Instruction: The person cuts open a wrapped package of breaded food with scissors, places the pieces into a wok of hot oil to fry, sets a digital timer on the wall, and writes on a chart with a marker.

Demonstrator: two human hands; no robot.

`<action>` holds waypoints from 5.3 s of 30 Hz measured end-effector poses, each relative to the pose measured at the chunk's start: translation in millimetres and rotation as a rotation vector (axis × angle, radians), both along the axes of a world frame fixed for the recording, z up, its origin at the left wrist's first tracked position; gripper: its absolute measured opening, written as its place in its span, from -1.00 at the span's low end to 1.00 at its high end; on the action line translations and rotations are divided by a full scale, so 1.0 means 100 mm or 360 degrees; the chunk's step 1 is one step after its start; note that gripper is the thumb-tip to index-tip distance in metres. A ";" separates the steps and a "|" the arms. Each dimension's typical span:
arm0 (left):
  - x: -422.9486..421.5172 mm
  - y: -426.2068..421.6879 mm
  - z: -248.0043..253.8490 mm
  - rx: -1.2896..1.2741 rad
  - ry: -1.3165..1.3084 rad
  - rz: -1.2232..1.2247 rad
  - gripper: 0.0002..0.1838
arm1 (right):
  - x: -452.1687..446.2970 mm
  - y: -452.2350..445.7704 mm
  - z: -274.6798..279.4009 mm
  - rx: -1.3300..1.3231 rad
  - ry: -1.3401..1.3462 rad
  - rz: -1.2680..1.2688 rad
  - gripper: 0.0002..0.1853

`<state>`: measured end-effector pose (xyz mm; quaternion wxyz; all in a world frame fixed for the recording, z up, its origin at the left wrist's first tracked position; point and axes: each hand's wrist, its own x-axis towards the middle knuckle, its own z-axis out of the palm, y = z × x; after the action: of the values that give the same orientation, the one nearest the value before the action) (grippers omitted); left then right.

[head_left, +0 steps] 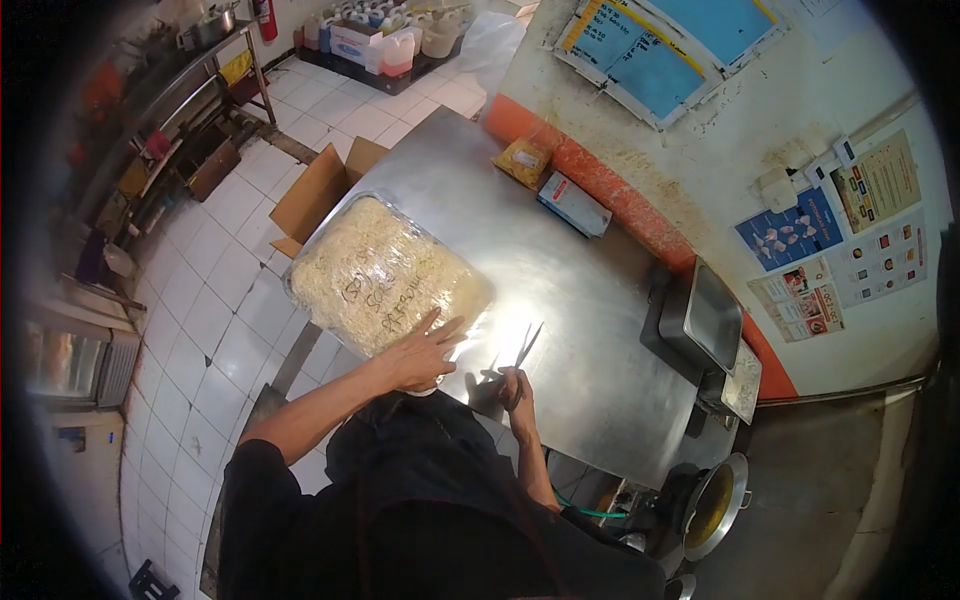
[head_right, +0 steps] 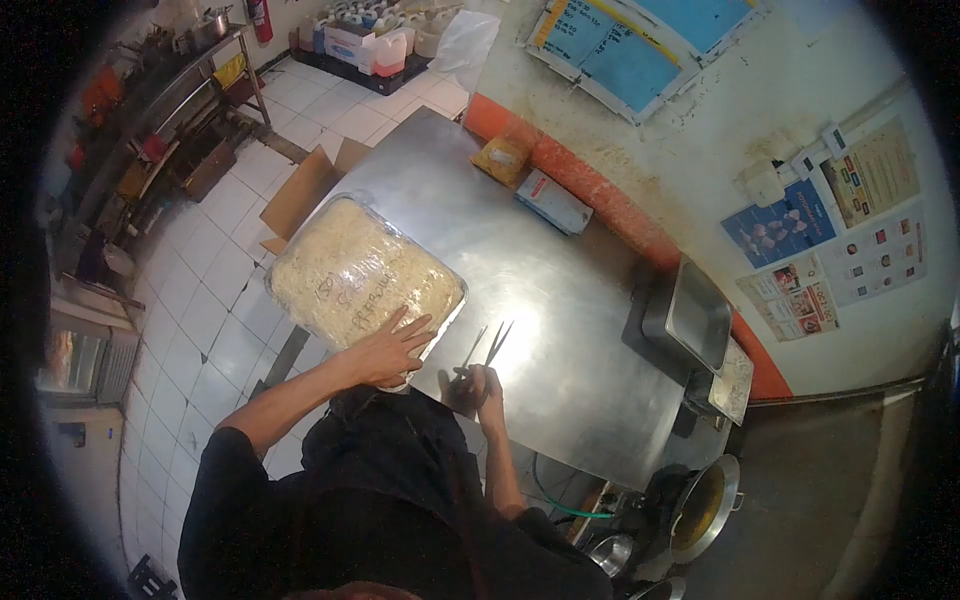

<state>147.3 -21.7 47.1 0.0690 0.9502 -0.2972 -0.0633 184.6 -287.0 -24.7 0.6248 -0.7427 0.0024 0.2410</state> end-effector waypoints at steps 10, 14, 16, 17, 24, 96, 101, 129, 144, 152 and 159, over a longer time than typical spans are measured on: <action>-0.05 -0.04 -0.22 -0.0051 -0.0121 0.0138 -0.75 | -0.06 -0.02 0.00 -0.0158 0.0009 0.0063 -0.52; -0.05 -0.06 -0.18 -0.0016 -0.0099 0.0211 -0.74 | -0.11 -0.02 -0.10 -0.0058 -0.0070 0.0047 -0.59; -0.05 -0.05 -0.22 -0.0036 -0.0109 0.0212 -0.73 | -0.11 -0.03 -0.10 -0.0078 -0.0068 0.0050 -0.60; -0.05 -0.05 -0.24 -0.0055 -0.0121 0.0209 -0.73 | -0.11 -0.03 -0.10 -0.0088 -0.0073 0.0055 -0.60; -0.06 -0.09 -0.18 0.0070 -0.0094 0.0201 -0.73 | -0.09 -0.09 -0.26 -0.0146 -0.0097 0.0089 -0.54; 0.12 -0.11 -0.14 0.0230 -0.0274 -0.0399 -0.89 | -0.30 -0.42 -0.05 -0.0254 0.0138 0.0230 -0.59; 0.18 -0.19 -0.13 0.0434 -0.0139 -0.0407 -0.87 | -0.34 -0.41 -0.03 -0.0321 0.0069 0.0241 -0.55; 0.13 -0.23 0.09 0.0605 -0.0023 -0.0511 -0.87 | -0.53 -0.50 -0.09 -0.0452 0.0001 0.0245 -0.50; 0.07 -0.18 0.23 0.0629 -0.0019 -0.0455 -0.88 | -0.61 -0.46 0.12 -0.0497 0.0172 0.0234 -0.35; 0.03 -0.19 0.06 0.0579 -0.0061 -0.0456 -0.90 | -0.68 -0.48 0.07 -0.0520 0.0059 0.0229 -0.41; 0.02 -0.21 0.11 0.0615 -0.0001 -0.0481 -0.89 | -0.78 -0.52 0.04 -0.0560 0.0090 0.0204 -0.40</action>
<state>149.4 -42.4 57.9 -0.1244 0.8905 -0.4183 -0.1283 106.2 -339.4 -20.2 0.4682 -0.8321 0.0149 0.2968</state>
